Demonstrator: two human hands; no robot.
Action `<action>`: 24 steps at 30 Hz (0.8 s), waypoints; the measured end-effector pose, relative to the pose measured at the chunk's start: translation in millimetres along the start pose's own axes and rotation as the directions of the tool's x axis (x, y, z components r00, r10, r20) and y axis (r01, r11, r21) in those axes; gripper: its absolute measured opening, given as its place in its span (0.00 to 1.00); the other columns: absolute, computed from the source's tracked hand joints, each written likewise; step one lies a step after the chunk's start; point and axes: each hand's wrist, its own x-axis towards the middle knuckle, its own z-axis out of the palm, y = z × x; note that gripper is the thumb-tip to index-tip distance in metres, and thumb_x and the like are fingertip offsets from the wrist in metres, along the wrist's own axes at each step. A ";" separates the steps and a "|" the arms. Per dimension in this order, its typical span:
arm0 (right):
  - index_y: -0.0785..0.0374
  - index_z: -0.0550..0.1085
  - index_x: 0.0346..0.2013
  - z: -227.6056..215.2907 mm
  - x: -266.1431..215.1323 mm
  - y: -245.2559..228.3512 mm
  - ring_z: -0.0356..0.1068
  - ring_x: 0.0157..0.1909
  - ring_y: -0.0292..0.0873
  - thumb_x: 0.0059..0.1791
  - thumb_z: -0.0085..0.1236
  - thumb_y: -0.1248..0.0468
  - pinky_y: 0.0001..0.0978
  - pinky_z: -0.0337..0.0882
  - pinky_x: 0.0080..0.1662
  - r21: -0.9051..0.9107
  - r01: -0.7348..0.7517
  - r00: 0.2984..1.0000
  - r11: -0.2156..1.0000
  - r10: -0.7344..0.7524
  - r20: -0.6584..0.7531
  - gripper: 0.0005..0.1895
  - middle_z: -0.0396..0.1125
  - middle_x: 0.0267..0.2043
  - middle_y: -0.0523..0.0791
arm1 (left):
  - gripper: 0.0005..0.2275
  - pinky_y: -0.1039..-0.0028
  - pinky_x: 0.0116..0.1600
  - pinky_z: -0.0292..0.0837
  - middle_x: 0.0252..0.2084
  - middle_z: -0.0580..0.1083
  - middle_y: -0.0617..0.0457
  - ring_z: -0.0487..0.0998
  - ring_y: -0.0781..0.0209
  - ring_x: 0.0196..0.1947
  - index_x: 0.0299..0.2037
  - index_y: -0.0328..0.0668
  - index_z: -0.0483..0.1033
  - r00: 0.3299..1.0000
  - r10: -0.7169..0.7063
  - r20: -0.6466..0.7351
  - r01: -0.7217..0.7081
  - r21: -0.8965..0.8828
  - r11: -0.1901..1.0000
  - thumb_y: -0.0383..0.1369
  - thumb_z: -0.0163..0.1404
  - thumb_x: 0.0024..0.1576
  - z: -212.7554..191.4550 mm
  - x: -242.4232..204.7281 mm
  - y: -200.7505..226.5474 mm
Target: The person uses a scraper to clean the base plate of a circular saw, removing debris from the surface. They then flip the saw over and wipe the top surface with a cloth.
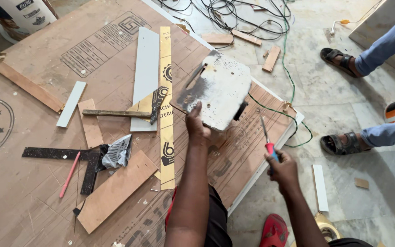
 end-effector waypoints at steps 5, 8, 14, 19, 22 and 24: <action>0.68 0.72 0.58 -24.2 -27.7 27.8 0.66 0.20 0.38 0.48 0.62 0.61 0.29 0.62 0.20 0.130 -0.077 0.996 0.989 0.070 0.054 0.25 0.70 0.32 0.50 | 0.14 0.56 0.62 0.78 0.48 0.73 0.35 0.77 0.42 0.52 0.48 0.21 0.70 0.980 0.095 -0.176 -0.069 0.151 0.986 0.23 0.54 0.54 11.9 -24.5 5.5; 0.68 0.70 0.57 -58.8 -38.1 2.7 0.66 0.21 0.36 0.50 0.58 0.62 0.27 0.63 0.21 0.271 -0.020 0.999 0.962 0.012 0.032 0.22 0.75 0.39 0.48 | 0.12 0.68 0.61 0.62 0.49 0.79 0.37 0.78 0.54 0.52 0.46 0.23 0.74 0.963 0.238 -0.128 -0.116 0.599 0.792 0.26 0.55 0.56 29.7 -55.8 34.6; 0.70 0.69 0.59 -106.9 -28.2 -71.5 0.67 0.25 0.36 0.53 0.54 0.65 0.27 0.65 0.24 0.218 0.118 0.979 0.969 -0.150 0.137 0.20 0.73 0.43 0.49 | 0.06 0.67 0.27 0.80 0.26 0.75 0.43 0.79 0.54 0.20 0.36 0.36 0.73 0.984 -0.120 0.131 -0.003 0.688 0.726 0.31 0.50 0.55 54.6 -82.4 103.2; 0.75 0.68 0.62 -67.8 -10.0 -92.1 0.67 0.28 0.37 0.56 0.52 0.64 0.27 0.64 0.26 0.247 0.160 0.930 0.956 -0.229 0.287 0.22 0.71 0.46 0.51 | 0.15 0.68 0.22 0.69 0.23 0.69 0.46 0.66 0.56 0.17 0.30 0.28 0.68 0.986 -0.125 0.112 -0.044 0.891 0.452 0.33 0.57 0.62 54.1 -59.8 96.7; 0.74 0.67 0.63 -50.9 1.5 -95.4 0.69 0.29 0.36 0.56 0.50 0.64 0.26 0.67 0.29 0.304 0.121 0.903 0.945 -0.232 0.363 0.23 0.72 0.46 0.51 | 0.13 0.70 0.24 0.73 0.25 0.72 0.46 0.70 0.59 0.18 0.35 0.28 0.71 0.982 -0.149 0.114 -0.028 0.875 0.484 0.34 0.56 0.61 48.9 -50.4 89.2; 0.73 0.67 0.63 -36.6 16.0 -102.3 0.70 0.30 0.36 0.55 0.50 0.63 0.25 0.69 0.30 0.361 0.092 0.880 0.928 -0.245 0.406 0.23 0.72 0.46 0.51 | 0.11 0.71 0.26 0.77 0.26 0.76 0.44 0.76 0.59 0.19 0.37 0.28 0.73 0.982 -0.169 0.088 0.010 0.863 0.506 0.33 0.56 0.58 56.8 -48.2 93.4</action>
